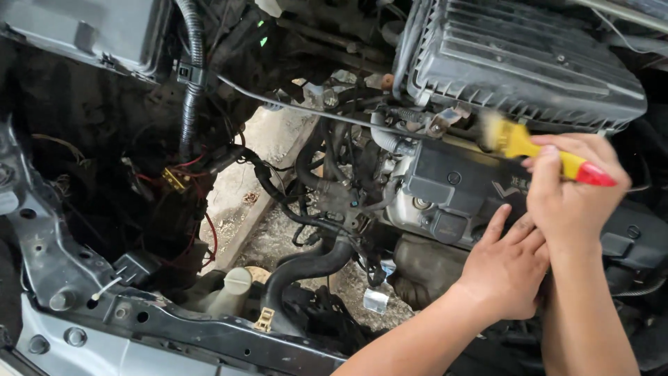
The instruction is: Cleaning the engine bay of a car using a detailing brush
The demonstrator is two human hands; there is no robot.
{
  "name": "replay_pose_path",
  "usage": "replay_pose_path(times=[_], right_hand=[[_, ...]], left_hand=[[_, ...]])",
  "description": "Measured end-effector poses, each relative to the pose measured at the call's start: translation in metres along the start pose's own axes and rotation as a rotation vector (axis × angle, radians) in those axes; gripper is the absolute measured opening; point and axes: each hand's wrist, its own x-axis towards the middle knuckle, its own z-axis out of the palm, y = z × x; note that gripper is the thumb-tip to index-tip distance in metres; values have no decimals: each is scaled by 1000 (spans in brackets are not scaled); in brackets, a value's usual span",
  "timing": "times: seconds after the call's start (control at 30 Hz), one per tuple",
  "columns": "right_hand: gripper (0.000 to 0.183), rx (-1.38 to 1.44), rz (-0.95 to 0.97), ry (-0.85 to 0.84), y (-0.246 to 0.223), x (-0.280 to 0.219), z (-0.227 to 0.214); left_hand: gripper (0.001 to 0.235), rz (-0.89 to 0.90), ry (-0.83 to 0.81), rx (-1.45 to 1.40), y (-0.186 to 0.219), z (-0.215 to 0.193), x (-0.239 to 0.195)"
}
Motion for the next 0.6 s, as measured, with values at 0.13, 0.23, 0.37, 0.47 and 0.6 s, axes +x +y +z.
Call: replay_pose_path(times=[0.13, 0.23, 0.37, 0.47, 0.6], right_hand=[[14, -247, -121, 41, 0, -5, -4], [9, 50, 30, 6, -30, -4, 3], [9, 309, 17, -68, -32, -5, 9], [3, 369, 10, -154, -29, -6, 12], [4, 51, -89, -26, -21, -8, 11]], left_hand=[[95, 7, 1, 21, 0, -1, -1], [84, -2, 63, -2, 1, 4, -4], [70, 5, -54, 11, -1, -5, -1], [73, 20, -114, 54, -3, -7, -2], [74, 30, -124, 111, -2, -2, -1]])
